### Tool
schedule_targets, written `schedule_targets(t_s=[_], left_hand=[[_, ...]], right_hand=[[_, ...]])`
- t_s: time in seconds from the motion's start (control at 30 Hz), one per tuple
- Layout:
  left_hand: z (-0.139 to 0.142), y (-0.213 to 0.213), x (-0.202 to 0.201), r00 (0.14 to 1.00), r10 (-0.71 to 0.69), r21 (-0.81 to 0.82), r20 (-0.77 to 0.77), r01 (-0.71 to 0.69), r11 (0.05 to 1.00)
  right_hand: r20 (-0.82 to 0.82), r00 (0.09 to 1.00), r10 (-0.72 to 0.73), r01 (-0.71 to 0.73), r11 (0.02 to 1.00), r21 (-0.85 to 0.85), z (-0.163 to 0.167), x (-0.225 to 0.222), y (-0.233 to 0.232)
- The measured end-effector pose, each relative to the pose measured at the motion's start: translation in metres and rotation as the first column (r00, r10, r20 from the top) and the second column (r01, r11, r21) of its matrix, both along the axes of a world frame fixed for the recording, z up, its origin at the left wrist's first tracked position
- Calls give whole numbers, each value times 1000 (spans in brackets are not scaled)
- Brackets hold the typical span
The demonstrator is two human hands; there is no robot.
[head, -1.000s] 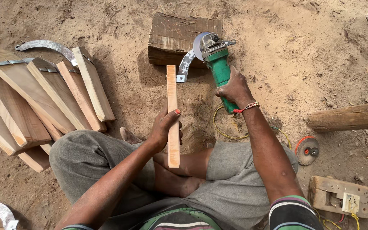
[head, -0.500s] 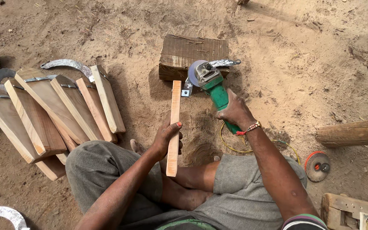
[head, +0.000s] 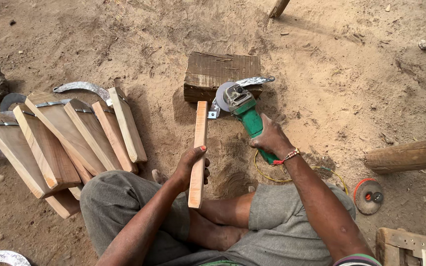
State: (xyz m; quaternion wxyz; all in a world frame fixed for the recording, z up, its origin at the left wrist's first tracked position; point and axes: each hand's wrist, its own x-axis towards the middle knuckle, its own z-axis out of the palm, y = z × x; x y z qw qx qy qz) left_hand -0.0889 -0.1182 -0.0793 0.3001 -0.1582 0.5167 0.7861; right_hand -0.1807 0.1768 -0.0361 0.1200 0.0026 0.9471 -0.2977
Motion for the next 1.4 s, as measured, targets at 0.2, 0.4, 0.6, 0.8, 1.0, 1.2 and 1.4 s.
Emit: schedule_targets(t_s=[0.2, 0.4, 0.6, 0.8, 1.0, 1.2, 1.4], left_hand=[[4, 1, 2, 1000, 11, 49, 17, -12, 999], [9, 5, 6, 997, 33, 81, 73, -39, 996], [14, 8, 7, 993, 53, 30, 110, -57, 998], [22, 14, 15, 988, 80, 107, 131, -94, 990], [31, 26, 25, 977, 124, 126, 171, -146, 981], [47, 40, 35, 953, 205, 220, 224, -255, 942], [55, 53, 38, 946, 278, 211, 168, -309, 927]], right_hand=[[48, 998, -38, 35, 997, 63, 7, 1, -5], [87, 993, -75, 65, 992, 107, 3, 0, -6], [77, 994, -79, 74, 995, 60, 4, -9, -10], [-6, 1000, -25, 26, 998, 59, 8, -9, -13], [-38, 994, -104, 104, 995, 5, 3, -8, -11], [-19, 997, -79, 80, 995, 56, 0, -8, -12], [-106, 994, -4, 12, 997, 73, -11, -11, -12]])
